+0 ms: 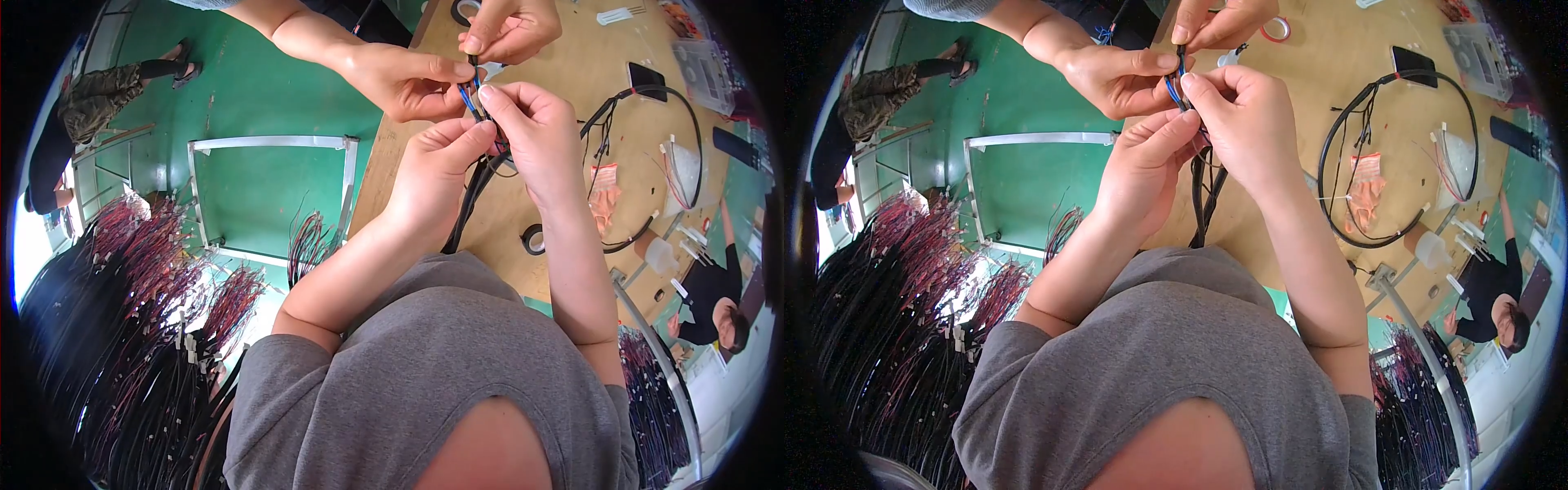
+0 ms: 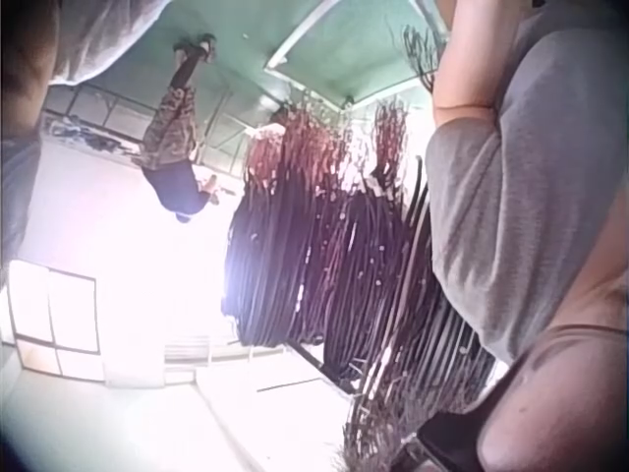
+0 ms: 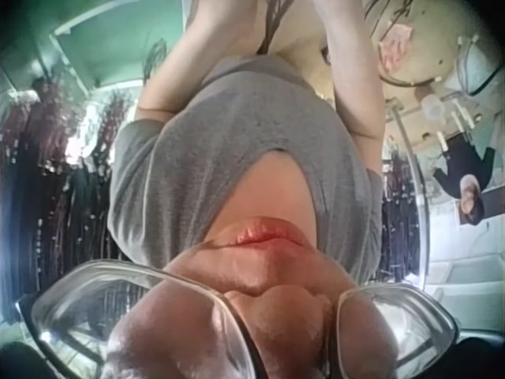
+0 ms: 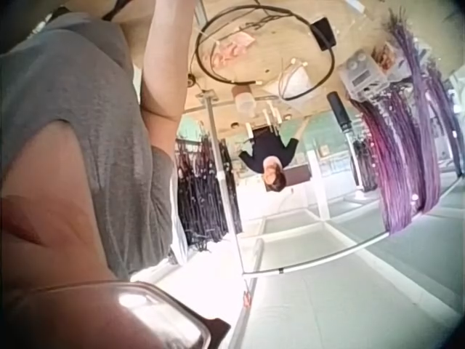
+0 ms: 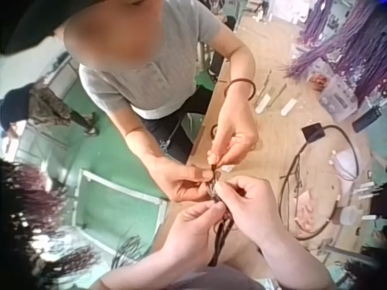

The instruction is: Measuring and wrapping wires with electrical tape to assemble a wiring harness.

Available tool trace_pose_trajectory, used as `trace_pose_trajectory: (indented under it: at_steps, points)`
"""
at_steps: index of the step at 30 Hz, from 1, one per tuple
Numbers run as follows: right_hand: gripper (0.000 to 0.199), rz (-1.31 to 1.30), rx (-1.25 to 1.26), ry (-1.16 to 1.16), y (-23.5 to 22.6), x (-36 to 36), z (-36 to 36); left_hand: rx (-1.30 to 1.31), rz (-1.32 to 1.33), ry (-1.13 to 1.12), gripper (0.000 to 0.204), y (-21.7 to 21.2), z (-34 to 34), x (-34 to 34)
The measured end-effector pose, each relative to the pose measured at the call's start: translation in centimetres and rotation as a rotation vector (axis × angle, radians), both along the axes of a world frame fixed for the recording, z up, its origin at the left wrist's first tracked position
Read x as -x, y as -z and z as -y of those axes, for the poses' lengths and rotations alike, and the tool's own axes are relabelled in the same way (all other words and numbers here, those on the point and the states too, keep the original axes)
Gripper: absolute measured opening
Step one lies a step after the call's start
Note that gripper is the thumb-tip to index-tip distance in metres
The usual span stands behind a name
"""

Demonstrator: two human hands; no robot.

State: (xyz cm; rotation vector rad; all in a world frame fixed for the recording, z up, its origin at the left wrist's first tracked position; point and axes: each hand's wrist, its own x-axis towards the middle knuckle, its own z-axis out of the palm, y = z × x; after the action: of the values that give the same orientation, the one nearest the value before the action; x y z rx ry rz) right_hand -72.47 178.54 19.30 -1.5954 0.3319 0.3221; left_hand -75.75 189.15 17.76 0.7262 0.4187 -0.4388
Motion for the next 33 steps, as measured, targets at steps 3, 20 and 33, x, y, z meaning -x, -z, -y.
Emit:
trace_pose_trajectory:
  at_steps: [3, 20, 33]
  points:
    - [0.019, -0.009, -0.013, -0.036, 0.1, -0.1, 0.1, 0.000, 0.014, 0.005, 0.014, 0.0, 0.0, -0.1]
    - [0.017, 0.056, -0.058, -0.023, 0.8, 0.4, 0.2, -0.017, 0.021, 0.002, 0.015, 0.1, -0.1, -0.1]
    - [0.016, 0.050, -0.149, 0.010, 1.2, 0.9, 0.6, -0.022, 0.055, 0.036, 0.016, 0.4, 0.0, -0.1]
